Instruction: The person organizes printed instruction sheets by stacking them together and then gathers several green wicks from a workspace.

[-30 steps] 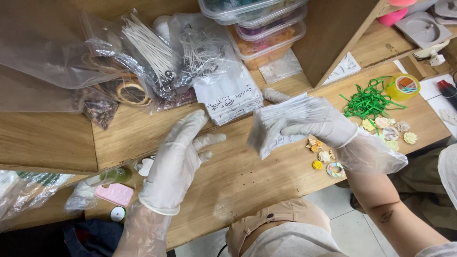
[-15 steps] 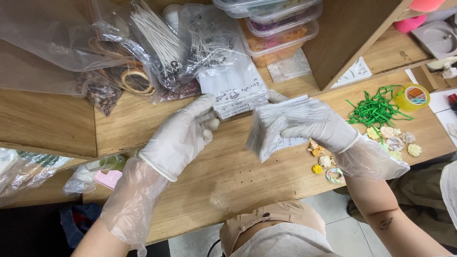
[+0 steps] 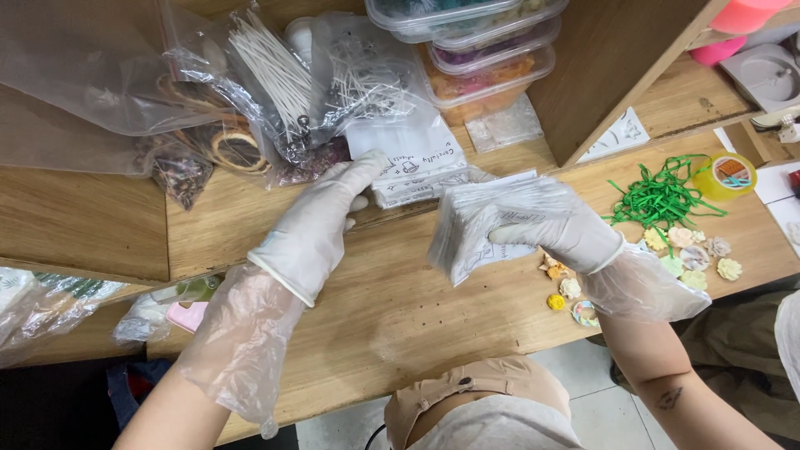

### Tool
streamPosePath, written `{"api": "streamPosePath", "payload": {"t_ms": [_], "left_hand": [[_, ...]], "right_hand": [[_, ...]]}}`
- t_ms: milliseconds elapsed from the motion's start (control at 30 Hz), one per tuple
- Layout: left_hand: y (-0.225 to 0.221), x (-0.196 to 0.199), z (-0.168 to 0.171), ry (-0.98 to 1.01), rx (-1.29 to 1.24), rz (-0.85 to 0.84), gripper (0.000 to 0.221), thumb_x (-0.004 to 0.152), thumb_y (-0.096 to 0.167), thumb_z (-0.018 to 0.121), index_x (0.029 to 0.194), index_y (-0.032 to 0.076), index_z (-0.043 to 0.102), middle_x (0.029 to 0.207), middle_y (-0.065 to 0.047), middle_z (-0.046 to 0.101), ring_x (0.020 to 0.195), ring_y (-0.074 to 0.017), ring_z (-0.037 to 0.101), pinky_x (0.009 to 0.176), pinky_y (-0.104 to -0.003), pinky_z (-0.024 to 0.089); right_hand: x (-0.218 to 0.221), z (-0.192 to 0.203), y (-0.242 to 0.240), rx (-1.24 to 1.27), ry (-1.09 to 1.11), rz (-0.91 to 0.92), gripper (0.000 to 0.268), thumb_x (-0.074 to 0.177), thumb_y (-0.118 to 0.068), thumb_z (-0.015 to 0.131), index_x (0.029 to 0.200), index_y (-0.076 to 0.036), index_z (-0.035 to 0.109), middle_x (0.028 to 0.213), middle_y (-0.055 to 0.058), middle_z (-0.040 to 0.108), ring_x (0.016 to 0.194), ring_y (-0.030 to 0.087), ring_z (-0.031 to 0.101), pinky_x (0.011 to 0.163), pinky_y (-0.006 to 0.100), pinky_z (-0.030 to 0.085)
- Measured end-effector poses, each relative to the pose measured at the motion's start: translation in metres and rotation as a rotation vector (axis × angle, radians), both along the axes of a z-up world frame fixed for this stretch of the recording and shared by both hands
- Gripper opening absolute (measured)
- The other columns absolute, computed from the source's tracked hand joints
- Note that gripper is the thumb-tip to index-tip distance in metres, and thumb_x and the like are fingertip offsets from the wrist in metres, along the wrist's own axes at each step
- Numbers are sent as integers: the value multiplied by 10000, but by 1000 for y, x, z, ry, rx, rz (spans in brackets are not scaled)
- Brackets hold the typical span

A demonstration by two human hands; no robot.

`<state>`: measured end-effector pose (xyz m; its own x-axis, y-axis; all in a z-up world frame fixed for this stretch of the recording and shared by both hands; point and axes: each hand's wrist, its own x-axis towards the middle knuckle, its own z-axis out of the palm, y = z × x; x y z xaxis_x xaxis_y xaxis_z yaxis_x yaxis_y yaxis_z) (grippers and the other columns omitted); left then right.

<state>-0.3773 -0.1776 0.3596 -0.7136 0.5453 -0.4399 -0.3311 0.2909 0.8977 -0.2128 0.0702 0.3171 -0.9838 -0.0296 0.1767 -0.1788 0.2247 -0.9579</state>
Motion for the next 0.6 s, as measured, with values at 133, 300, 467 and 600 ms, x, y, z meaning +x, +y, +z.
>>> {"api": "streamPosePath", "payload": {"t_ms": [133, 300, 467, 600], "left_hand": [[1, -8, -6, 2, -55, 96, 587, 841, 549, 664, 1317, 206, 675, 1263, 69, 685, 1065, -149, 549, 968, -365, 404], [4, -1, -5, -360, 498, 65, 602, 848, 349, 744, 1358, 87, 561, 1322, -131, 673, 1230, -251, 645, 1102, -483, 504], [15, 0, -10, -396, 459, 162, 544, 902, 336, 687, 1380, 112, 555, 1296, -104, 673, 1224, -240, 640, 1080, -493, 513], [20, -6, -20, -386, 445, 98, 507, 893, 347, 695, 1355, 168, 590, 1303, -50, 680, 1217, -212, 647, 1089, -471, 505]], "right_hand": [[1, -2, 2, 44, -46, -58, 513, 782, -182, 799, 1250, 13, 720, 1320, 156, 740, 1264, 280, 663, 1089, 385, 489], [1, 2, 0, 29, -27, 3, 537, 796, -171, 780, 1295, 8, 690, 1405, 151, 690, 1335, 259, 618, 1126, 375, 452], [1, 1, 0, -41, -57, -1, 512, 790, -146, 786, 1269, 16, 703, 1413, 153, 680, 1373, 280, 586, 1137, 381, 441], [1, -2, 1, -42, 50, 64, 456, 826, -135, 789, 1248, 25, 721, 1372, 171, 713, 1480, 296, 547, 1209, 387, 422]]}}
